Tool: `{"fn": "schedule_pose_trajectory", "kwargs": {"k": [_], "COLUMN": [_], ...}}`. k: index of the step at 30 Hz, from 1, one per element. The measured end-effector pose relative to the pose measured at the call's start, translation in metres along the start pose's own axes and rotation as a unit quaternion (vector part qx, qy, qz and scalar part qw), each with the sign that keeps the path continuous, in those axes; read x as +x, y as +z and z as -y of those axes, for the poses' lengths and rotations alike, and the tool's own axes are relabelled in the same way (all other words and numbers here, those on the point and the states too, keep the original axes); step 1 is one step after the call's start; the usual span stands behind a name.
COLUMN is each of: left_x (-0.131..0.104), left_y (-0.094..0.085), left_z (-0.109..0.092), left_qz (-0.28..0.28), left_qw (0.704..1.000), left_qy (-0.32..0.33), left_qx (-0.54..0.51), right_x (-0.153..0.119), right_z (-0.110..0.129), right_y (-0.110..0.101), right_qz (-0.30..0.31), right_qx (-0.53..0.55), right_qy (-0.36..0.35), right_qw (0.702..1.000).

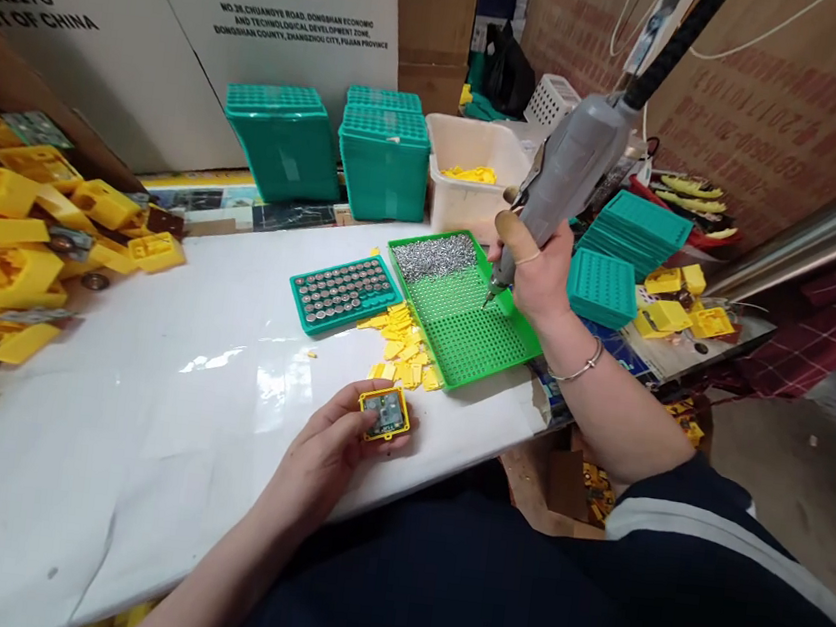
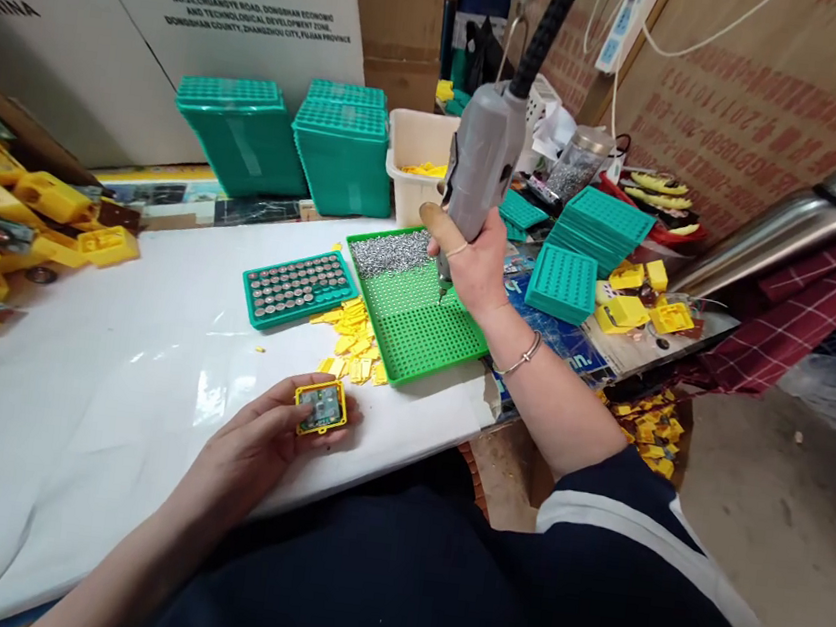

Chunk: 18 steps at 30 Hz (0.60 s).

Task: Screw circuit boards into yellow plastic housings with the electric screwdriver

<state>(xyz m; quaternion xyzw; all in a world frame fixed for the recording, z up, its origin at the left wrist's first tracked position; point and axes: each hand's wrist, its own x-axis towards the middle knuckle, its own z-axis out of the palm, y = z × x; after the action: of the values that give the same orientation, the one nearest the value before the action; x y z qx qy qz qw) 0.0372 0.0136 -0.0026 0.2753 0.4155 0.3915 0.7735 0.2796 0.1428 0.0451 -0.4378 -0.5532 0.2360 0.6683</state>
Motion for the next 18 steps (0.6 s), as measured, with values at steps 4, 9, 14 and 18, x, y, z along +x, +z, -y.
{"fn": "schedule_pose_trajectory", "kwargs": {"k": [4, 9, 14, 18], "left_x": [0.0, 0.001, 0.001, 0.001], "left_y": [0.002, 0.004, 0.002, 0.001], "left_z": [0.001, 0.001, 0.003, 0.002], "left_qz": [0.001, -0.005, 0.002, 0.012], "left_qw": [1.0, 1.0, 1.0, 1.0], "left_qy": [0.001, 0.008, 0.02, 0.022], "left_qx": [0.001, -0.007, -0.009, -0.008], "right_x": [-0.009, -0.052, -0.089, -0.092], "right_z": [0.029, 0.073, 0.081, 0.073], "right_y": [0.014, 0.048, 0.07, 0.073], "right_qz": [0.021, 0.146, 0.223, 0.244], "right_qx": [0.062, 0.193, 0.188, 0.18], "right_qy": [-0.016, 0.035, 0.139, 0.136], "right_qw": [0.998, 0.97, 0.946, 0.943]}}
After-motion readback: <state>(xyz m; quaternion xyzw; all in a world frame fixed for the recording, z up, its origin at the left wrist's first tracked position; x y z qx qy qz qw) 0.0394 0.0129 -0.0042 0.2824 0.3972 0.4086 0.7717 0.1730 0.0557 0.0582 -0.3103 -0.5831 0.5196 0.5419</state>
